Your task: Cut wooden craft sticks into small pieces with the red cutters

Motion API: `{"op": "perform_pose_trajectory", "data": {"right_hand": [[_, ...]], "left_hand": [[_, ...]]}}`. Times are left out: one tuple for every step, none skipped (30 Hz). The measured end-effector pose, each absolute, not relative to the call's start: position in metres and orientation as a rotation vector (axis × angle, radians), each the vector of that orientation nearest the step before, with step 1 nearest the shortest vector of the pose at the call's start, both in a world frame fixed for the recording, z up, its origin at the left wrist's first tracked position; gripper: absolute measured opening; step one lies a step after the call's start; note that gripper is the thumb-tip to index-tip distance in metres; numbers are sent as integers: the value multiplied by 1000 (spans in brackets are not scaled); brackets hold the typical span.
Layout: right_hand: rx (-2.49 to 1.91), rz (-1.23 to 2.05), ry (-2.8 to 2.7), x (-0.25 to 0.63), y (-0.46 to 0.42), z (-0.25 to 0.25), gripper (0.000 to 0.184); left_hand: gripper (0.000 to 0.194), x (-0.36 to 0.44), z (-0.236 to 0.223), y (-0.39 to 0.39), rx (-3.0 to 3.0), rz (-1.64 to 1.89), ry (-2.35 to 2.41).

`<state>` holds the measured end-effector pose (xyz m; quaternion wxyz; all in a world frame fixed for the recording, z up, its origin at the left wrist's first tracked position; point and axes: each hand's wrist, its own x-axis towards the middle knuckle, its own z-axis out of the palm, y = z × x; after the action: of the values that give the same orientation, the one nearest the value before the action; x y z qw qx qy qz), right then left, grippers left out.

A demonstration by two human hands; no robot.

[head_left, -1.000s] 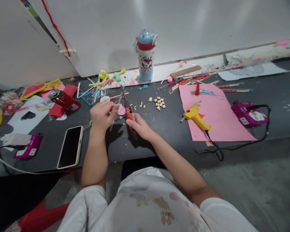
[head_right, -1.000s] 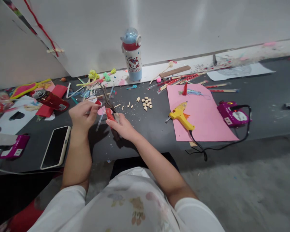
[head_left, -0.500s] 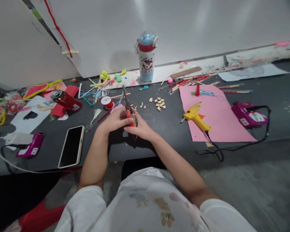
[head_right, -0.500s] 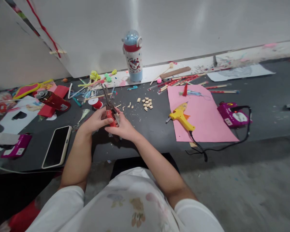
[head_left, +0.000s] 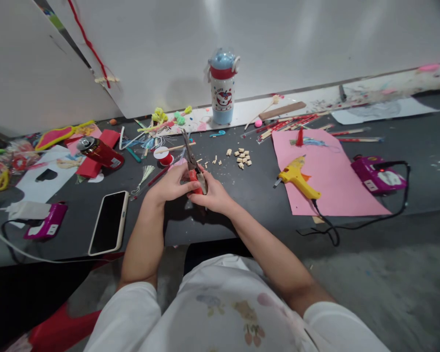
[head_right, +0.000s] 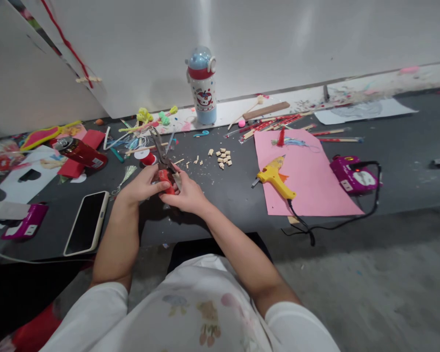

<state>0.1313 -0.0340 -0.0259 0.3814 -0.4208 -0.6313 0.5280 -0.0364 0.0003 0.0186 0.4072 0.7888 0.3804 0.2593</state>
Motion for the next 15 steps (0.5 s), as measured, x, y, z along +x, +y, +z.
{"op": "perform_pose_trajectory", "data": {"right_hand": [[-1058, 1358, -1603, 131, -34, -27, 90], [-1036, 1373, -1592, 130, -34, -28, 90], [-1012, 1389, -1579, 130, -34, -29, 91], [-987, 1403, -1564, 129, -33, -30, 91], [-965, 1410, -1550, 129, -33, -31, 90], [-948, 1409, -1535, 129, -33, -31, 88], [-941, 1404, -1521, 128, -33, -30, 84], [-950, 1400, -1509, 128, -33, -29, 80], [-978, 1397, -1500, 128, -33, -28, 75], [-1021, 1395, -1493, 129, -33, -26, 71], [-1069, 1396, -1489, 129, -34, -25, 67], [-1111, 1393, -1487, 129, -34, -23, 65], [-1139, 1389, -1488, 130, -35, -23, 64], [-1150, 1379, -1492, 130, -35, -23, 64], [-1147, 1365, -1499, 130, -35, -24, 64]], "left_hand": [[59, -36, 19, 0, 1996, 652, 953], [59, -35, 19, 0, 1996, 652, 954], [60, -34, 19, 0, 1989, 654, 963], [60, -33, 20, 0, 1974, 657, 977], [61, -33, 20, 0, 1959, 661, 990], [62, -33, 20, 0, 1951, 666, 997], [62, -33, 20, 0, 1955, 675, 997], [62, -33, 21, 0, 1973, 689, 993], [61, -33, 22, 0, 2004, 713, 1001], [59, -34, 23, -1, 2045, 751, 1028], [56, -34, 24, -2, 2090, 805, 1083], [52, -35, 25, -3, 2135, 873, 1164], [48, -36, 26, -3, 2180, 951, 1261], [43, -37, 26, -4, 2228, 1039, 1358], [38, -38, 26, -5, 2280, 1134, 1446]]}}
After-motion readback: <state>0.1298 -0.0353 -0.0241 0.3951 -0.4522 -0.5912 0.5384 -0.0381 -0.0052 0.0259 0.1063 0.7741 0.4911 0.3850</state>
